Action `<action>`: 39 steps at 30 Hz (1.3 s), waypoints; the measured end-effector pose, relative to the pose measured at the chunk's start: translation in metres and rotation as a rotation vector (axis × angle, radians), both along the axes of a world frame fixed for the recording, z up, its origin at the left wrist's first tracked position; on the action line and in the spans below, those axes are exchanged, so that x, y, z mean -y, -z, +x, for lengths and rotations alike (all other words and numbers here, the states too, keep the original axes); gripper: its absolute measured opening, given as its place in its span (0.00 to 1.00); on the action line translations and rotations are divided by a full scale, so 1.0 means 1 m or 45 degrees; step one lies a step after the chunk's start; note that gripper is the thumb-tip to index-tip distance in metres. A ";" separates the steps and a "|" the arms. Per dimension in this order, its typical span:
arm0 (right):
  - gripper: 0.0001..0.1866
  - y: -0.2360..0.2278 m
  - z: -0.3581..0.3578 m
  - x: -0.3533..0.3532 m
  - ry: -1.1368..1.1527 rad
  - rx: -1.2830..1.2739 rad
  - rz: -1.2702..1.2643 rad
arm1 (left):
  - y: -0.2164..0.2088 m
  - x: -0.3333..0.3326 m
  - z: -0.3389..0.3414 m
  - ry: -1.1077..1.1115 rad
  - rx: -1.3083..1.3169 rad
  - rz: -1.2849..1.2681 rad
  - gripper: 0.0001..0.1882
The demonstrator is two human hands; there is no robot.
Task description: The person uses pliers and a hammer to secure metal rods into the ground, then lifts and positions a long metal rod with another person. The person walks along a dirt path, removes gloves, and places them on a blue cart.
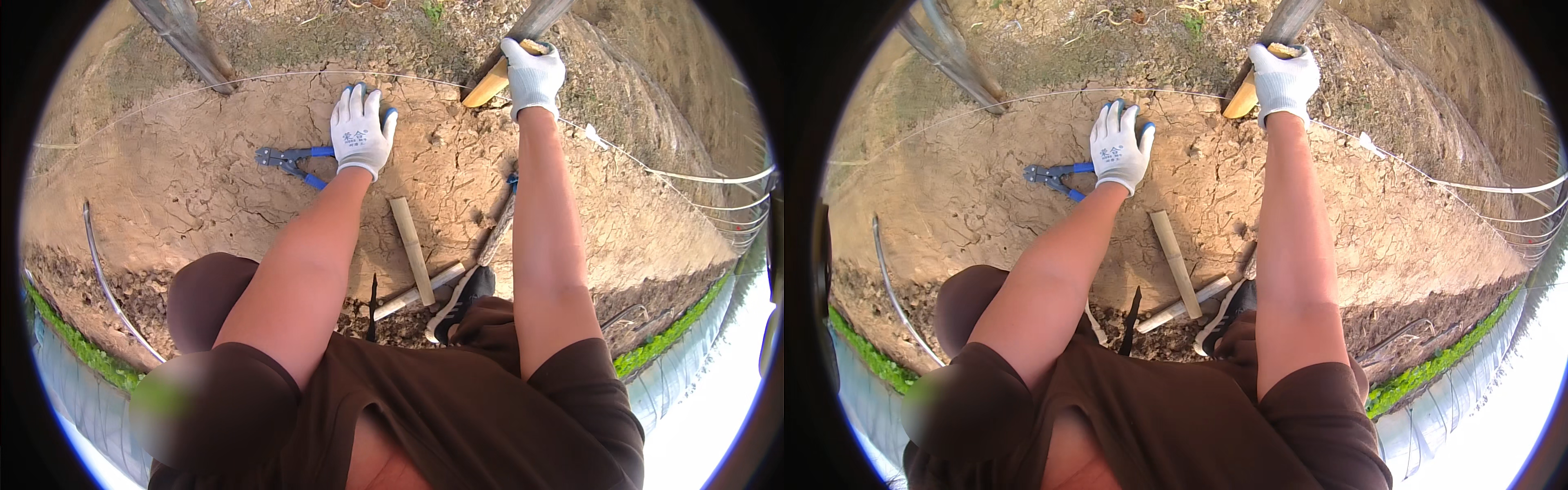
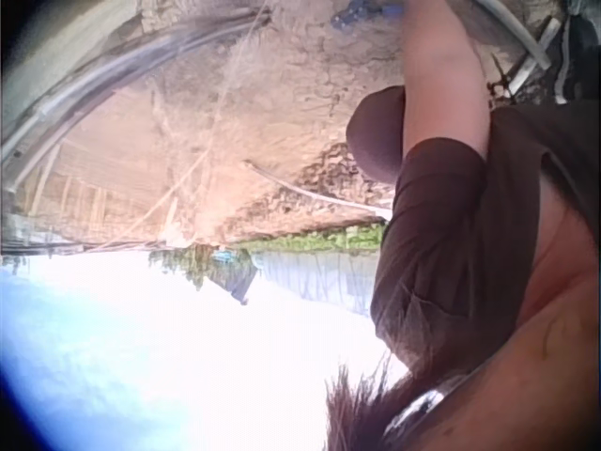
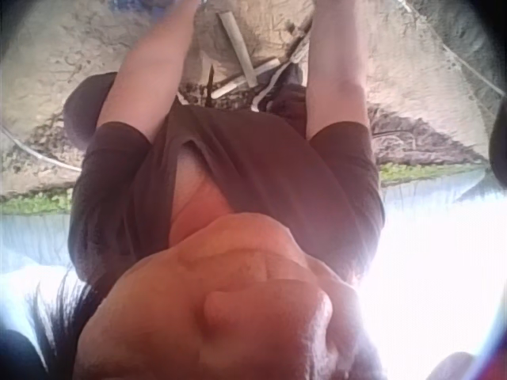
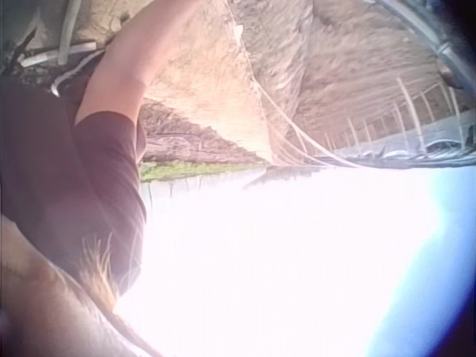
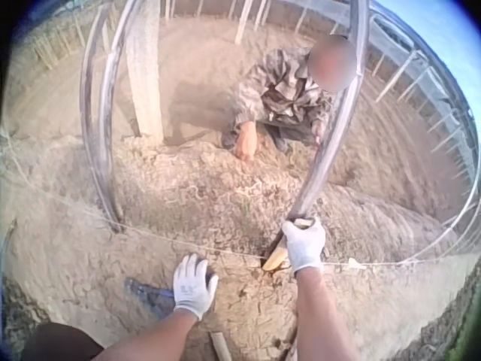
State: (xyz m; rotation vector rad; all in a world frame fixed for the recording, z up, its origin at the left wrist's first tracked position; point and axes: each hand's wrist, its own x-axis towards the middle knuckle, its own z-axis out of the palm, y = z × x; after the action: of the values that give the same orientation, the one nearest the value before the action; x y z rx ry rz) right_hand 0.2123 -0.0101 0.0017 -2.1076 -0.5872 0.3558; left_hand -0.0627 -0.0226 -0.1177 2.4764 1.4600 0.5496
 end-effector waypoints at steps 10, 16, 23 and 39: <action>0.27 -0.016 0.001 -0.004 -0.149 0.283 -0.254 | -0.003 0.004 0.000 -0.005 -0.008 -0.038 0.26; 0.27 -0.026 -0.011 -0.006 -0.189 0.301 -0.380 | -0.006 0.007 -0.003 0.016 -0.033 -0.010 0.27; 0.37 -0.019 0.025 0.007 -0.339 0.362 -0.338 | -0.006 0.001 0.000 0.003 -0.035 -0.038 0.28; 0.34 -0.014 -0.010 0.005 -0.256 0.469 -0.736 | 0.019 -0.043 0.013 -0.288 0.116 0.119 0.15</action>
State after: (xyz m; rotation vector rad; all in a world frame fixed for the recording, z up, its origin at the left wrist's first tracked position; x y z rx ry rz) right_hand 0.2021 -0.0146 0.0156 -2.7052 -1.0093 0.2695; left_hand -0.0500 0.0209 -0.1370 2.3327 1.7258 0.7780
